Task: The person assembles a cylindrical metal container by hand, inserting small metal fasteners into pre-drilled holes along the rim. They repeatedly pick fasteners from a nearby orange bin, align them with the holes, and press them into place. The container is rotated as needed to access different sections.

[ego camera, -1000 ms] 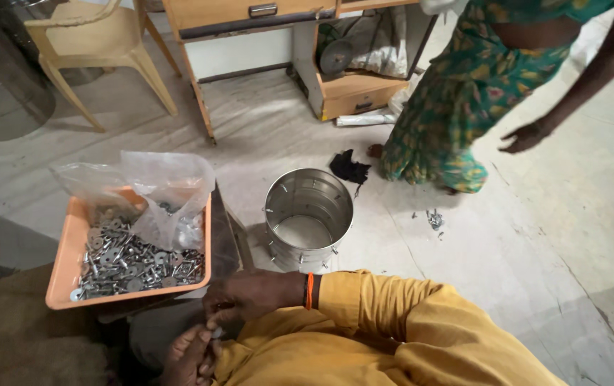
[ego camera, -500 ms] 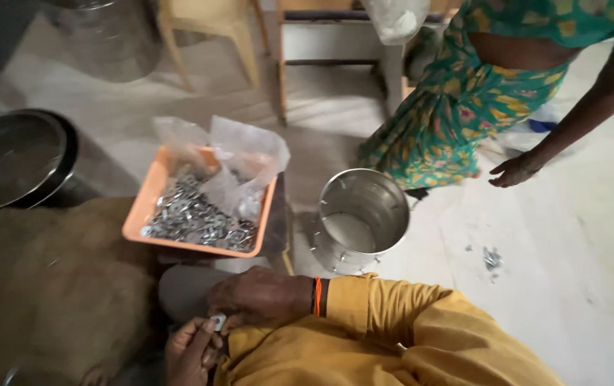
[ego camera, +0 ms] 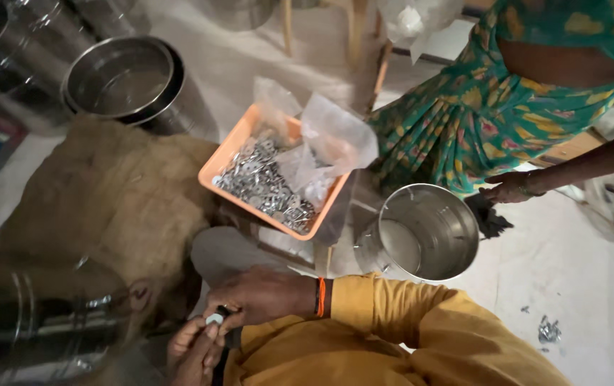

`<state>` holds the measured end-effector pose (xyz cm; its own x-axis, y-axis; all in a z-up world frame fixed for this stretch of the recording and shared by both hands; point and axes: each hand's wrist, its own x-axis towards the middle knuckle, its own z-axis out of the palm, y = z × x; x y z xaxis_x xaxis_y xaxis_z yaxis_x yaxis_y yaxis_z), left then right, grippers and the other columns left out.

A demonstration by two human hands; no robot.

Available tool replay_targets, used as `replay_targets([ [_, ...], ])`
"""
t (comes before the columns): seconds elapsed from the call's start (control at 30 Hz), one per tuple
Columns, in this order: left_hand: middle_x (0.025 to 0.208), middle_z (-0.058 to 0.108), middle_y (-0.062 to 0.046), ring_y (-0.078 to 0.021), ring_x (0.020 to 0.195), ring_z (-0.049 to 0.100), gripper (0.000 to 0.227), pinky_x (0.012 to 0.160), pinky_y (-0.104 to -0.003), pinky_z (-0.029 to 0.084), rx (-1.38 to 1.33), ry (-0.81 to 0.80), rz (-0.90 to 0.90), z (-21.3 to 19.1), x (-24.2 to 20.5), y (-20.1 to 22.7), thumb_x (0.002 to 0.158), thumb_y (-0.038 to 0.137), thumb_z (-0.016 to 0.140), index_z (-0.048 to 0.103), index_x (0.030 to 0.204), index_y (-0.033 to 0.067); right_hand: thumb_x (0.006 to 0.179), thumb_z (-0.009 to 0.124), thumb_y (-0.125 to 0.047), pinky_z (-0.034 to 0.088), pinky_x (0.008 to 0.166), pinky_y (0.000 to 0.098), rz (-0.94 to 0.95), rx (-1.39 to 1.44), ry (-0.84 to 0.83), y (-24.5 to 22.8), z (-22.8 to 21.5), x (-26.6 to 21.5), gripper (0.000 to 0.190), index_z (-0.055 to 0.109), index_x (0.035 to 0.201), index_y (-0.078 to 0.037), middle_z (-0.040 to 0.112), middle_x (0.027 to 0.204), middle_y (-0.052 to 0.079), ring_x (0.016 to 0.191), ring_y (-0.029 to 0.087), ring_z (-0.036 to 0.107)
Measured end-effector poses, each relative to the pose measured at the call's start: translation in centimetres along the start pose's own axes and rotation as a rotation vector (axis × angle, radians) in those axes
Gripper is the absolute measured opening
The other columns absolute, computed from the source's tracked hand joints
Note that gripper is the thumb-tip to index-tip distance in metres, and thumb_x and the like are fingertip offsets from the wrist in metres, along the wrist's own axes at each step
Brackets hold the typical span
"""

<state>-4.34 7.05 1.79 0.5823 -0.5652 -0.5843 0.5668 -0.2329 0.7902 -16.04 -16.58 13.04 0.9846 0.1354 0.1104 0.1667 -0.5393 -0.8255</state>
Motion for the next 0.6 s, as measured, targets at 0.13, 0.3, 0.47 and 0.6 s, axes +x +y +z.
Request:
replay_targets([
  [0.13,0.062,0.062,-0.005,-0.0061,0.043,0.037,0.014,0.04,-0.025,0.028,0.05,0.065,0.099,0.6,-1.7,-0.6,0.094,0.012,0.064,0.068,0.087,0.0006,0.092,0.071,-0.04,0.053,0.07,0.0414,0.015,0.101,-0.065,0.4,0.3,0.4,0.029,0.069,0.115,-0.023,0.07,0.09,0.004,0.087,0.027,0.071],
  [0.3,0.06,0.05,0.002,-0.0039,0.049,0.035,0.028,0.045,-0.024,0.027,0.236,0.17,0.052,0.0,-3.3,-0.4,0.097,0.018,0.07,0.062,0.076,0.0019,0.092,0.072,-0.037,0.051,0.066,0.0399,0.111,0.167,-0.155,2.0,1.2,1.4,0.026,0.071,0.111,-0.019,0.068,0.08,0.007,0.074,0.024,0.068],
  [0.47,0.06,0.058,0.004,-0.0025,0.054,0.043,0.028,0.05,-0.022,0.035,0.306,0.176,0.13,0.8,-3.0,0.7,0.092,0.014,0.074,0.063,0.069,0.0011,0.101,0.066,-0.029,0.051,0.068,0.0337,-0.02,0.442,-0.16,2.3,1.1,2.1,0.019,0.069,0.106,-0.012,0.07,0.082,0.006,0.075,0.016,0.064],
  [0.6,0.056,0.047,0.007,-0.002,0.05,0.032,0.027,0.046,-0.023,0.024,0.332,0.173,0.225,0.9,-4.6,0.8,0.094,0.017,0.07,0.065,0.071,0.0036,0.102,0.065,-0.028,0.052,0.07,0.0373,-0.029,0.37,-0.172,1.6,1.1,2.4,0.019,0.07,0.104,-0.009,0.071,0.083,0.008,0.077,0.02,0.066],
])
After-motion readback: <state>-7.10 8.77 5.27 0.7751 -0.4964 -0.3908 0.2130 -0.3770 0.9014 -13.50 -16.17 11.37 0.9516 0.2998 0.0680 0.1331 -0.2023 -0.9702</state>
